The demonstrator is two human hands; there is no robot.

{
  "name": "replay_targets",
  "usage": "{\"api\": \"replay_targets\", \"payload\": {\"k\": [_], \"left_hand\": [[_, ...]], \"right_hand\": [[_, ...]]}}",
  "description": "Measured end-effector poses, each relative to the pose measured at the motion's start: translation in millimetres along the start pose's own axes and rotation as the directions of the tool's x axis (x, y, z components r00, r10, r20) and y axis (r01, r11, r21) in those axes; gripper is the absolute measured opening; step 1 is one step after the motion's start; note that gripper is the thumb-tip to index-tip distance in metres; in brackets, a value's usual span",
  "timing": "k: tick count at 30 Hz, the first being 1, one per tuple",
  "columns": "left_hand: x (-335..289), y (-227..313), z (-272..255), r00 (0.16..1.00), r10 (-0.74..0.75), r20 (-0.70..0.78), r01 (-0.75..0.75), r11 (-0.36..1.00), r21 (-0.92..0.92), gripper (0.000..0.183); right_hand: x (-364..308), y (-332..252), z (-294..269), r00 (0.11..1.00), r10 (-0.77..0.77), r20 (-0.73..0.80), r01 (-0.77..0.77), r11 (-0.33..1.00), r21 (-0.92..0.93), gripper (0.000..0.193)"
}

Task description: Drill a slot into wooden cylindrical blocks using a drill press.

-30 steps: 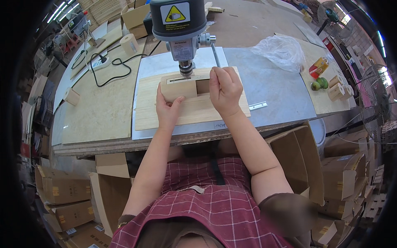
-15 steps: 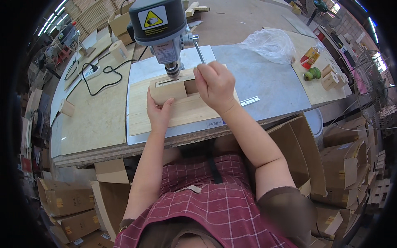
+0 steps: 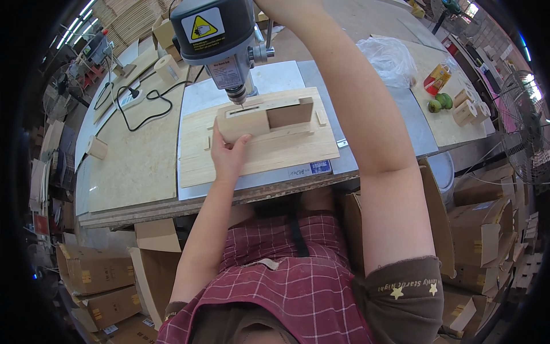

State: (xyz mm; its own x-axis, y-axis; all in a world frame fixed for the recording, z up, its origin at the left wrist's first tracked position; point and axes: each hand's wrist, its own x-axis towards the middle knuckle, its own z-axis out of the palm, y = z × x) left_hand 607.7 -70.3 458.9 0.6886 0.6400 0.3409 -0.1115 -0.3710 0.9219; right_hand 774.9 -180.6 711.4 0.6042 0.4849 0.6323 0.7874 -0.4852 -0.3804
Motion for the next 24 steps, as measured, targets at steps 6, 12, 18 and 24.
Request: {"api": "replay_targets", "payload": {"k": [6, 12, 18, 24], "left_hand": [[-2, -7, 13, 0.997, 0.064, 0.036, -0.062, 0.997, -0.053, 0.081], [-1, -10, 16, 0.990, 0.134, 0.041, -0.133, 0.991, -0.025, 0.079], [-3, -6, 12, 0.996, 0.064, 0.066, -0.065, 0.998, 0.012, 0.079], [-2, -13, 14, 0.993, 0.112, 0.047, -0.112, 0.994, -0.002, 0.080]], "right_hand": [[-10, -3, 5, 0.992, -0.046, -0.120, 0.050, 0.998, 0.024, 0.037], [-54, -13, 0, 0.958, -0.102, -0.269, 0.119, 0.992, 0.047, 0.028], [-92, -12, 12, 0.907, -0.212, -0.364, 0.236, 0.972, 0.022, 0.020], [-125, -11, 25, 0.907, -0.202, -0.368, 0.251, 0.964, 0.089, 0.015]]}}
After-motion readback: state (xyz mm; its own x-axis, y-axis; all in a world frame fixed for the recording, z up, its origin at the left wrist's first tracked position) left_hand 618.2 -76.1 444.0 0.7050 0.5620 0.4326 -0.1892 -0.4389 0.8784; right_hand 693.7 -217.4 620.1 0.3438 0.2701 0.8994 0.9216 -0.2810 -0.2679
